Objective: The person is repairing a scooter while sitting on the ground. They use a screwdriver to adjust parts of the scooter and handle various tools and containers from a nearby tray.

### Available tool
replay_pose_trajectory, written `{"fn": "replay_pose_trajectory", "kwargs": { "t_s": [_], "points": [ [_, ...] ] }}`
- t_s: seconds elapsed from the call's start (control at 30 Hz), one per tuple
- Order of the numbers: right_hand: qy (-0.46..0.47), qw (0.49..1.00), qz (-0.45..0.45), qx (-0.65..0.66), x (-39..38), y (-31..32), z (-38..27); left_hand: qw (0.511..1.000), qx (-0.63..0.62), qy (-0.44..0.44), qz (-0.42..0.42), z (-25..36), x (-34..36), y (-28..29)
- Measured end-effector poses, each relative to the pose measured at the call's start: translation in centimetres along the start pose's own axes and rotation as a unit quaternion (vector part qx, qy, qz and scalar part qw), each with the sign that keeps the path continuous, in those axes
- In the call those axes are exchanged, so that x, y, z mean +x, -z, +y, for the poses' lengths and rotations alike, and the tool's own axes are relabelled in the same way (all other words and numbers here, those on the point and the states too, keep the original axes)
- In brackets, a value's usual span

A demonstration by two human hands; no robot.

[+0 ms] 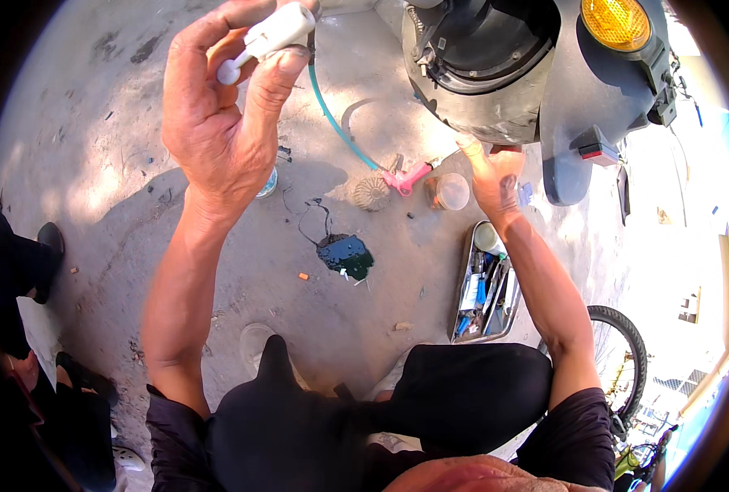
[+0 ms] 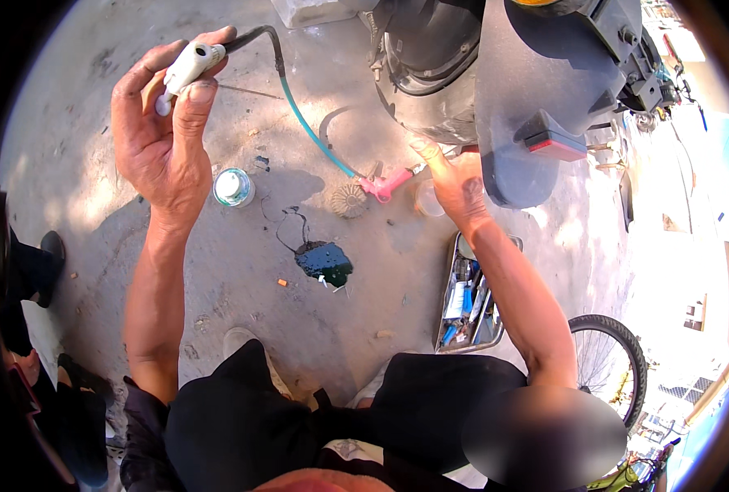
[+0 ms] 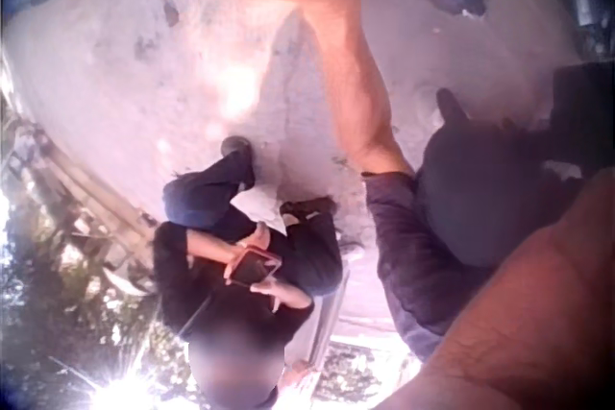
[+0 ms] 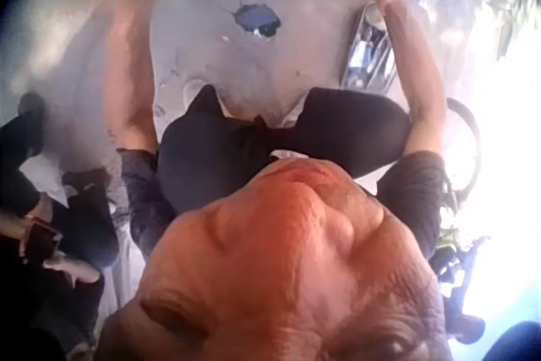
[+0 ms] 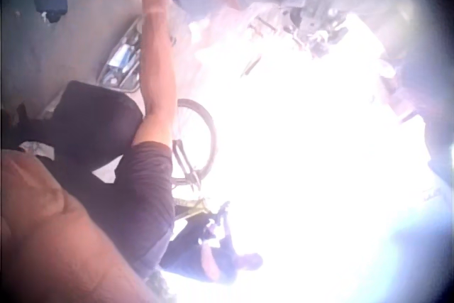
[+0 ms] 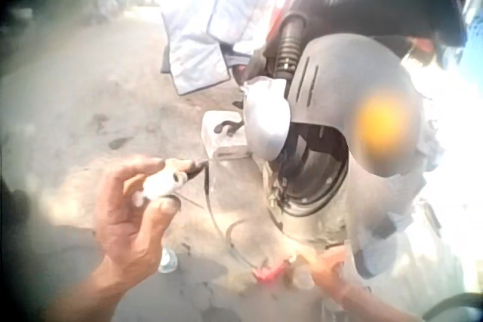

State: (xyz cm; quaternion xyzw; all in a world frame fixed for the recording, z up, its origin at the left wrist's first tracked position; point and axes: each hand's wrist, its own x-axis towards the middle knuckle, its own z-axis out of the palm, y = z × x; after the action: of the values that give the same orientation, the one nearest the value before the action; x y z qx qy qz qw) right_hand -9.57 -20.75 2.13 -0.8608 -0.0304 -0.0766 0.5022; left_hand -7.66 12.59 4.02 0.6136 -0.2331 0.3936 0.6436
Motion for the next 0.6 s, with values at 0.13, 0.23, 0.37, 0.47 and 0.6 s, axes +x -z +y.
{"fn": "replay_pose_trajectory", "kwargs": {
  "t_s": [0.13,0.23,0.37,0.47,0.6],
  "points": [
    [-0.039,0.999,-0.032,-0.005,1.7,-1.5,-1.2,0.999,0.007,0.037,-0.019,-0.9,-0.9,-3.2],
    [-0.033,0.999,-0.009,-0.032,0.3,-0.6,-2.1,0.997,0.05,-0.036,-0.054,-1.7,-1.1,-4.4],
    [0.073,0.995,0.062,-0.005,-0.6,1.7,-0.2,0.98,0.117,-0.104,-0.125,-2.3,-1.6,-4.6],
    [0.056,0.993,0.099,-0.044,-1.2,1.0,-0.8,0.974,0.124,-0.122,-0.143,-2.7,-2.1,-5.7],
    [0.074,0.993,0.02,-0.095,0.0,1.0,1.6,0.967,0.134,-0.131,-0.171,-2.8,-1.5,-7.9]
  ]
}}
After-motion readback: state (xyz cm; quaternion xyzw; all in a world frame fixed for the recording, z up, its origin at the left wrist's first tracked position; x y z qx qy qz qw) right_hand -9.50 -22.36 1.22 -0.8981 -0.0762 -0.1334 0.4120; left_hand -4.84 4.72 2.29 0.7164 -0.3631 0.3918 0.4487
